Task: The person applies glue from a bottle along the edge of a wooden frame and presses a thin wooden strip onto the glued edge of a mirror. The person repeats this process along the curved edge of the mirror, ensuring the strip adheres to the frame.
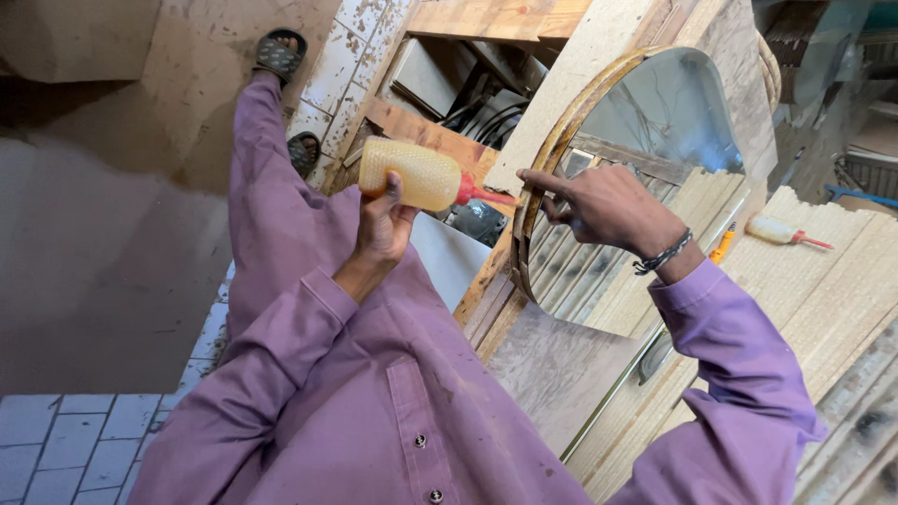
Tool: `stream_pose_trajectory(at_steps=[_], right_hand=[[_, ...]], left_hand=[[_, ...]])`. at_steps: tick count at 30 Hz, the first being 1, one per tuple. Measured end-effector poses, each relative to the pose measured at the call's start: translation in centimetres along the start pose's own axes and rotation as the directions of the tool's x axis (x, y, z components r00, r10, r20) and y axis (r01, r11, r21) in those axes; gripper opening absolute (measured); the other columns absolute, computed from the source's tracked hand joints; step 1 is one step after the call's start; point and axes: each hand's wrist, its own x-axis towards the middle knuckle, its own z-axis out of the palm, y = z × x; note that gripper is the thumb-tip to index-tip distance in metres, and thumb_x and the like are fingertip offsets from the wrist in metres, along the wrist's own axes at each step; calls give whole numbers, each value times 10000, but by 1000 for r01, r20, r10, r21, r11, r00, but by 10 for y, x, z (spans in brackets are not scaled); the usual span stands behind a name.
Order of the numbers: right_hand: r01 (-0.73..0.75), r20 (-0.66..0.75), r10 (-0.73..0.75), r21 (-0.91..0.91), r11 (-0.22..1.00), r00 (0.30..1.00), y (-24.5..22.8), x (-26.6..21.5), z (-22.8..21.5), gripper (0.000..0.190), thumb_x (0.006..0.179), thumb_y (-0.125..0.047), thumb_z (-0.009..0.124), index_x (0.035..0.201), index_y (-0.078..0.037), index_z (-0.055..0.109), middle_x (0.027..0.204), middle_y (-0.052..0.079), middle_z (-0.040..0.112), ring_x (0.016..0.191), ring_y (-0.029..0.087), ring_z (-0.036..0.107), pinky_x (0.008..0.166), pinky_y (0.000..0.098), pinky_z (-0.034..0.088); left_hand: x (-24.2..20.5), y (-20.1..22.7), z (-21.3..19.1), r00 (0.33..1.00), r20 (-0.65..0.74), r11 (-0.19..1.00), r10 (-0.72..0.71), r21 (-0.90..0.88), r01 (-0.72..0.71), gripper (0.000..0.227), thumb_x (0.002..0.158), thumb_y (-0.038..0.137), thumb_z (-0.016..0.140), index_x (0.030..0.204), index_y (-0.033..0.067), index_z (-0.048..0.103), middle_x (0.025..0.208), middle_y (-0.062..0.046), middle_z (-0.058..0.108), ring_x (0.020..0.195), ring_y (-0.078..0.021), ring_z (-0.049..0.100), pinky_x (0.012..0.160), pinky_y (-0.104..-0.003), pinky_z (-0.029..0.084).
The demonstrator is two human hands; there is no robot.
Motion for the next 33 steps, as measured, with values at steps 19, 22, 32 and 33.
stream_pose_trajectory(at_steps=[19,22,32,33], right_hand=[[81,46,-128,562,823,991,9,-15,34,705,915,-227,667,1560,-293,389,1264,42,646,656,299,734,672,379,618],[-152,40,157,556,817,987,22,-11,18,649,1004,-259,605,1592,-332,341,812,147,754,627,330,703,640,418,594],[-165,-301,69,-306,938,951,42,-12,16,842,1003,-48,602,1681,-443,296,829,76,677,577,246,621,512,396,490],[-163,-278,66,-343,925,958,47,-15,17,815,1034,-51,588,1676,-461,300,813,68,665,557,216,606,504,373,486]], left_hand=[[-20,-4,-25,974,-175,980,-142,-162,113,760,834,450,793,1397,35,498,1312,-114,635,1260,-281,596,1060,-473,511],[-7,7,-9,997,-75,997,-11,-82,5,770,845,424,813,1422,30,490,1344,-115,621,1300,-280,574,1120,-466,481],[9,7,66,885,317,918,342,90,-387,625,981,224,795,1467,9,467,1430,-106,589,1354,-237,554,1233,-431,432],[10,6,70,876,323,906,359,103,-410,630,970,202,800,1464,16,456,1425,-108,589,1349,-232,552,1222,-422,432]])
